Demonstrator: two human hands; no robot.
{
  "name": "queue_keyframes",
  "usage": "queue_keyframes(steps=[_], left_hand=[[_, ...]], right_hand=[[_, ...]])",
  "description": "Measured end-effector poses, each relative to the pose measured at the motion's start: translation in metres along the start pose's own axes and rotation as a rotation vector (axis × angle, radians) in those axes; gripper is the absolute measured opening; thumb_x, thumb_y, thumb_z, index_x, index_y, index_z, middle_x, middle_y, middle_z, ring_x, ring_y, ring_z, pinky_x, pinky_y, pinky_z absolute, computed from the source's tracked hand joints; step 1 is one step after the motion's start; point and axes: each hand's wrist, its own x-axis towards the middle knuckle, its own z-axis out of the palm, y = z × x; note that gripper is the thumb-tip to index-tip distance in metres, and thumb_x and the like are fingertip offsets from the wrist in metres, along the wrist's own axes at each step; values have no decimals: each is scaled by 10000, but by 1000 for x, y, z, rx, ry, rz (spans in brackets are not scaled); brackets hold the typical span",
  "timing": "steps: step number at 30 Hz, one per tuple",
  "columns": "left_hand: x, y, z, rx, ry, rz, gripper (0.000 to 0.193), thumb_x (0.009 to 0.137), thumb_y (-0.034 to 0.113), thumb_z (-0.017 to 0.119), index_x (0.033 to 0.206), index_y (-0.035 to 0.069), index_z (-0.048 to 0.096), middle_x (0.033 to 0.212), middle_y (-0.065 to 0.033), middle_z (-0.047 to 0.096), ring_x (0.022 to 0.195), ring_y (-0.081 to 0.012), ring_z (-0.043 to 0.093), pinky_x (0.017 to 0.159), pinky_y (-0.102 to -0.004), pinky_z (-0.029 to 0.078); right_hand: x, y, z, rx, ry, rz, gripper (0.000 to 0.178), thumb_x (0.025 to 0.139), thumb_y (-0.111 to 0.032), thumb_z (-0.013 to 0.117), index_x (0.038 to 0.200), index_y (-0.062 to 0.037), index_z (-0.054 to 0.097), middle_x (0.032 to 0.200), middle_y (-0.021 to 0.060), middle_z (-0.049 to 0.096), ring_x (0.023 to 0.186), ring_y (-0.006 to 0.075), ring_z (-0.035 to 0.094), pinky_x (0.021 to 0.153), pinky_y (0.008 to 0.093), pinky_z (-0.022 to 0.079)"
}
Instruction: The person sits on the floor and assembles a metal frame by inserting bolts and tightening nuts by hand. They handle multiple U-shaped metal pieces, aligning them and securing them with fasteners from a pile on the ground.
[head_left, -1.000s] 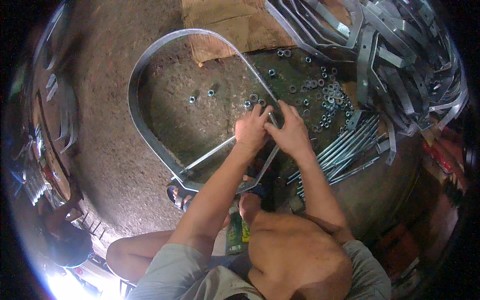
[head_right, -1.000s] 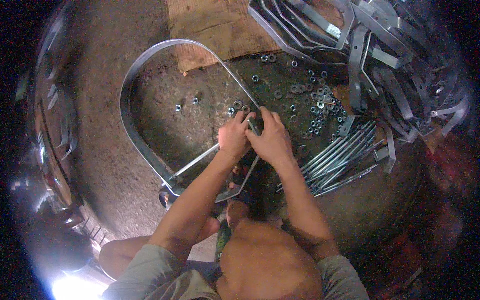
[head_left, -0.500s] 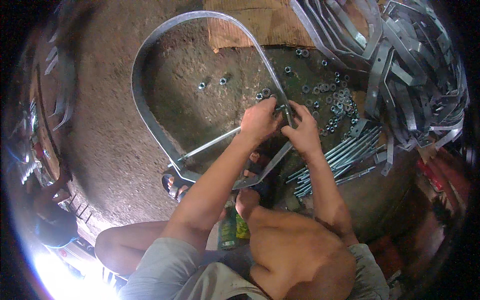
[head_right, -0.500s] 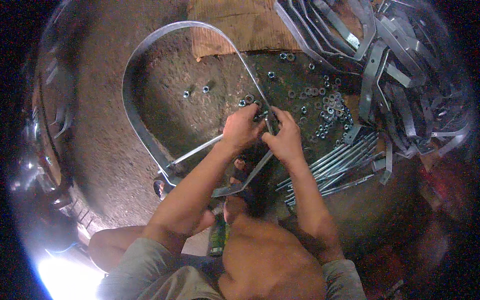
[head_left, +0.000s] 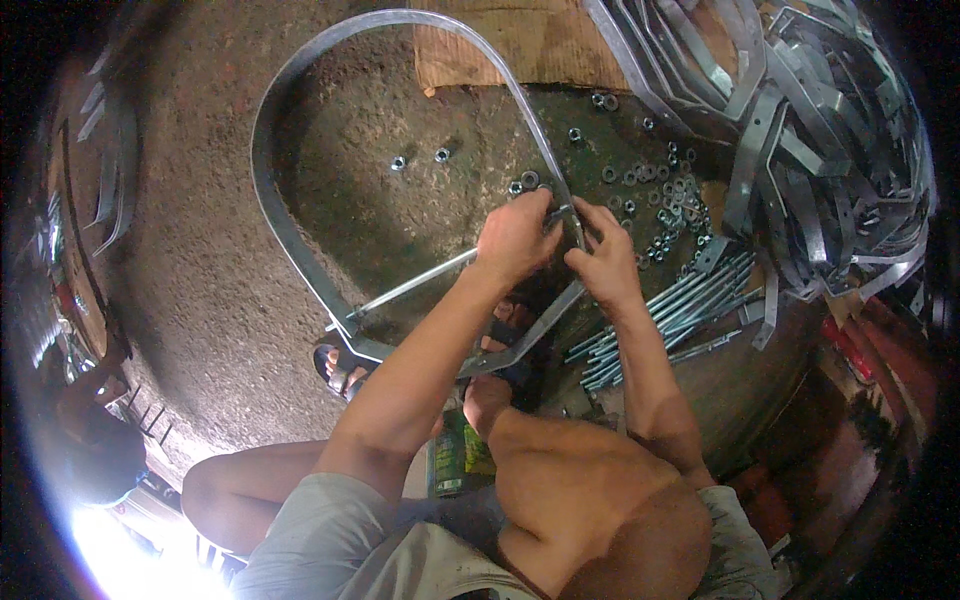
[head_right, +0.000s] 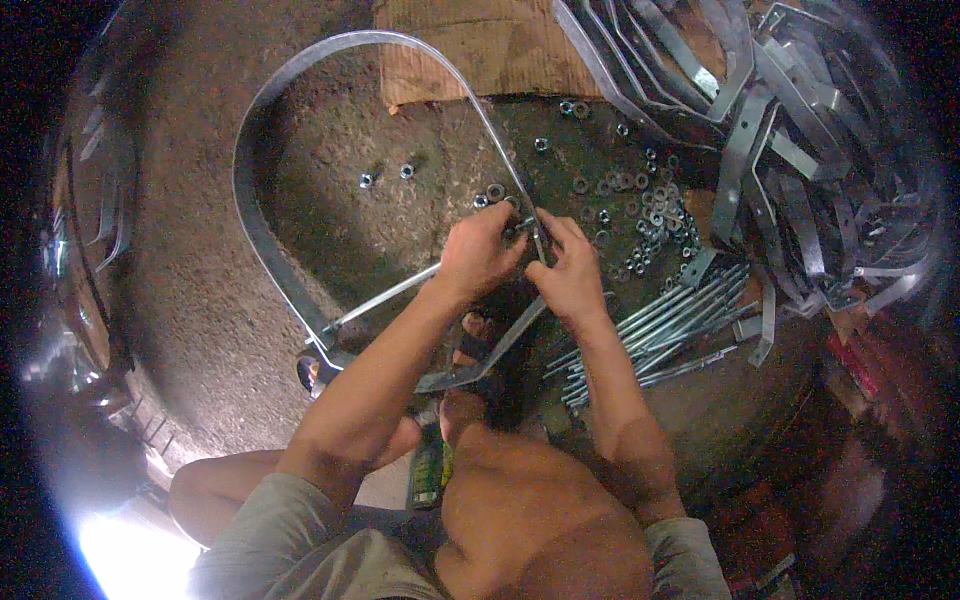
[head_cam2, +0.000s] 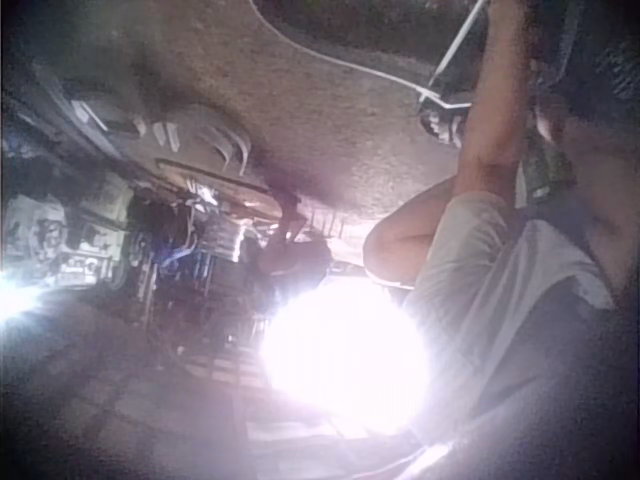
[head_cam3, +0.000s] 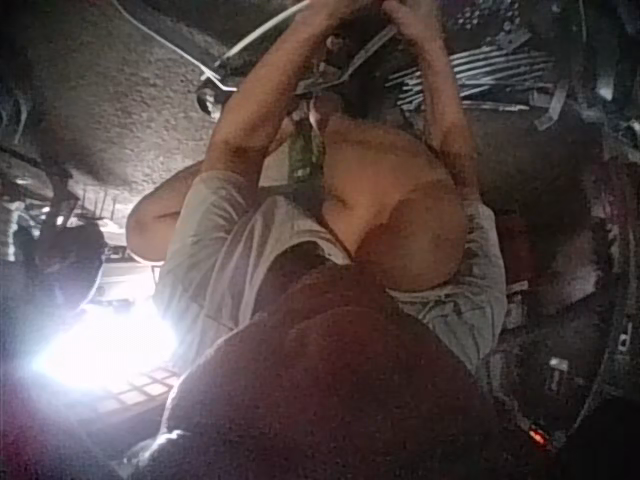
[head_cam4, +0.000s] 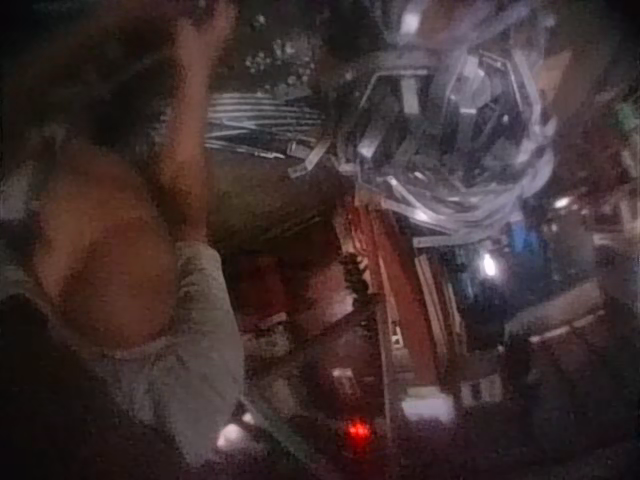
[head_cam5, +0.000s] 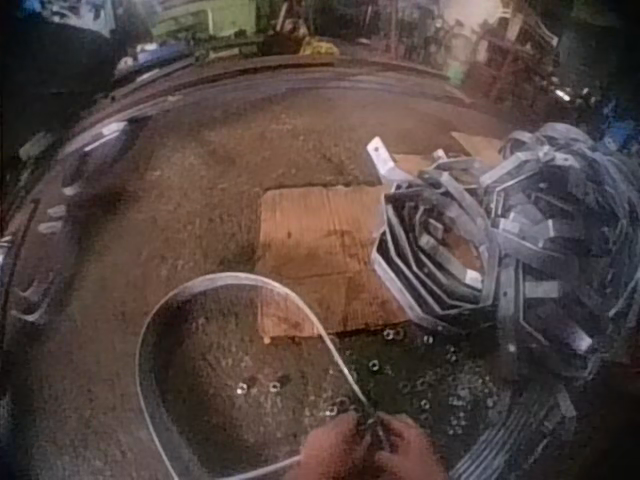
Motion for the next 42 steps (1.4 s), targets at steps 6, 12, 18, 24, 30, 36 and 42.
queue_keyframes(steps=[6, 12, 18, 24, 30, 36, 42], left_hand=[[6, 7, -5, -2, -61, -34, 279, 820, 257, 687, 950, 34, 583, 949, -203, 666, 927, -438, 637, 778, -538, 516], [8, 3, -4, 4, -23, -5, 282, 805, 275, 702, 973, 49, 678, 916, -210, 687, 892, -414, 663, 766, -490, 537], [9, -6, 3, -25, -18, 32, 285, 793, 270, 700, 961, 39, 684, 925, -213, 686, 890, -416, 661, 782, -493, 537], [11, 2, -1, 40, -56, 24, 266, 789, 241, 669, 926, 13, 667, 932, -229, 683, 888, -439, 649, 793, -504, 527], [16, 7, -8, -85, -109, -229, 366, 874, 351, 603, 1026, 18, 608, 973, -271, 684, 926, -462, 659, 818, -543, 522], [26, 25, -2, -49, 105, -408, 490, 903, 461, 640, 1089, 13, 568, 892, -250, 708, 862, -447, 688, 772, -502, 536], [32, 27, 1, -40, 116, -450, 525, 829, 444, 717, 1082, 6, 577, 900, -223, 719, 849, -412, 705, 765, -480, 547]], right_hand=[[0, 6, -2, 22, -3, -12, 704, 670, 56, 609, 1371, 50, 541, 1172, 112, 567, 1141, 204, 591, 1015, 300, 464], [-3, 6, -1, 13, -14, 1, 696, 677, 42, 612, 1369, 60, 536, 1177, 123, 573, 1159, 225, 595, 1037, 321, 459], [0, 7, 0, -32, -17, -9, 696, 678, 34, 616, 1368, 64, 536, 1178, 136, 574, 1157, 241, 599, 1043, 325, 455], [-4, 10, -1, 76, -40, 28, 686, 685, 51, 609, 1368, 59, 539, 1192, 128, 569, 1170, 230, 586, 1044, 335, 459], [-6, 4, 2, 71, 14, 11, 664, 688, 36, 624, 1348, 62, 554, 1167, 123, 577, 1167, 231, 585, 1029, 316, 457], [-4, 18, -3, -22, 13, -10, 662, 668, -22, 660, 1318, 68, 575, 1123, 143, 590, 1104, 269, 603, 965, 316, 468], [-3, 26, -4, -7, 17, 35, 652, 667, -6, 648, 1314, 57, 587, 1134, 137, 597, 1087, 267, 604, 958, 317, 466]])
